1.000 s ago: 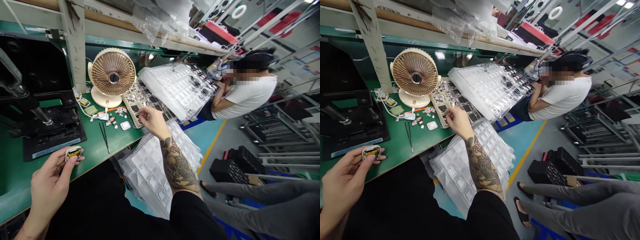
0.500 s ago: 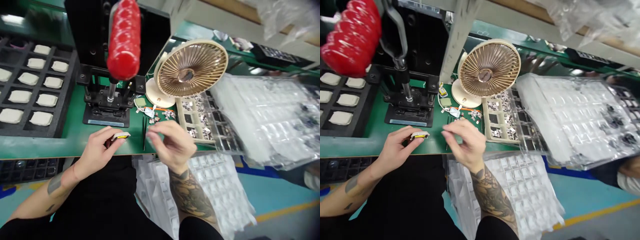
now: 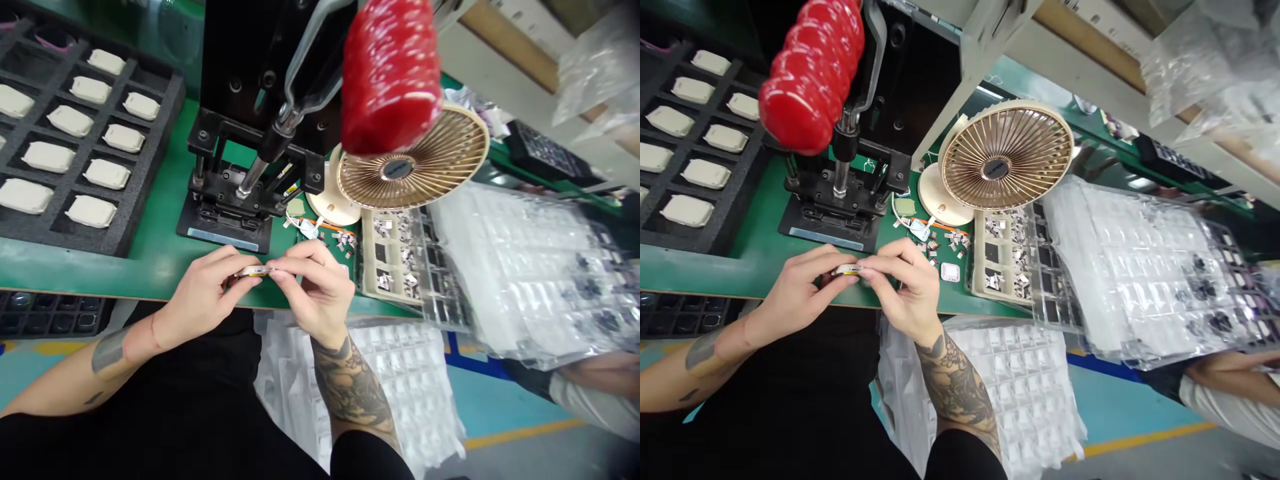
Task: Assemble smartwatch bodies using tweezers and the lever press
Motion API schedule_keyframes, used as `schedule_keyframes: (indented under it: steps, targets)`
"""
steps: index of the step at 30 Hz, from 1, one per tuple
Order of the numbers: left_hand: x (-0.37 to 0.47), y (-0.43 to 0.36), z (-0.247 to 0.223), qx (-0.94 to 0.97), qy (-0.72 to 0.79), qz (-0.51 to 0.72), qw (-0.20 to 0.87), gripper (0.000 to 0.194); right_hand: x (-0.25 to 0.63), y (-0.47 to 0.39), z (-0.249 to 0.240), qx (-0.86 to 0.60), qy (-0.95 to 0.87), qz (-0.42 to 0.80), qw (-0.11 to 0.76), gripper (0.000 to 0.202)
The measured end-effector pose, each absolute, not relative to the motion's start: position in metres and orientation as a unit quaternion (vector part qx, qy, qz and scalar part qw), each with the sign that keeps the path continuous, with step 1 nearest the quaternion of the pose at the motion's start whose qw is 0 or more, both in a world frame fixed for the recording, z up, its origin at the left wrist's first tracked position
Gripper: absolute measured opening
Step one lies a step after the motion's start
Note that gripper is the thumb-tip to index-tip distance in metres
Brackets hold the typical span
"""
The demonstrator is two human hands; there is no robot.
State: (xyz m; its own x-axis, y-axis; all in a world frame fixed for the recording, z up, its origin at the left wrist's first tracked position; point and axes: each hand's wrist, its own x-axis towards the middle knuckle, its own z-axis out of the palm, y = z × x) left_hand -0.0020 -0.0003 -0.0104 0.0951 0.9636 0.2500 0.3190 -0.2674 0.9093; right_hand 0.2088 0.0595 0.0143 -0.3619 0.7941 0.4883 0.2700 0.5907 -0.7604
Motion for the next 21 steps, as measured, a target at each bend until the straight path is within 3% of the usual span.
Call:
schedule_keyframes:
  steps: [6, 10, 15, 21]
  targets:
    - [-0.001, -0.001, -0.011, 0.664, 0.485, 0.456, 0.340, 0.009, 0.210, 0.063, 0.019, -0.310, -0.808, 0.298, 0.404, 0.022]
    - [0.000, -0.001, -0.011, 0.657, 0.484, 0.459, 0.352, 0.010, 0.211, 0.062, 0.021, -0.323, -0.782, 0.293, 0.446, 0.026]
    - [-0.001, -0.002, -0.012, 0.660, 0.484, 0.460, 0.345, 0.009, 0.211, 0.063, 0.021, -0.300, -0.814, 0.303, 0.396, 0.022]
    - [-0.002, 0.000, -0.010, 0.638, 0.485, 0.469, 0.371, 0.011, 0.212, 0.060, 0.010, -0.272, -0.858, 0.218, 0.378, 0.033]
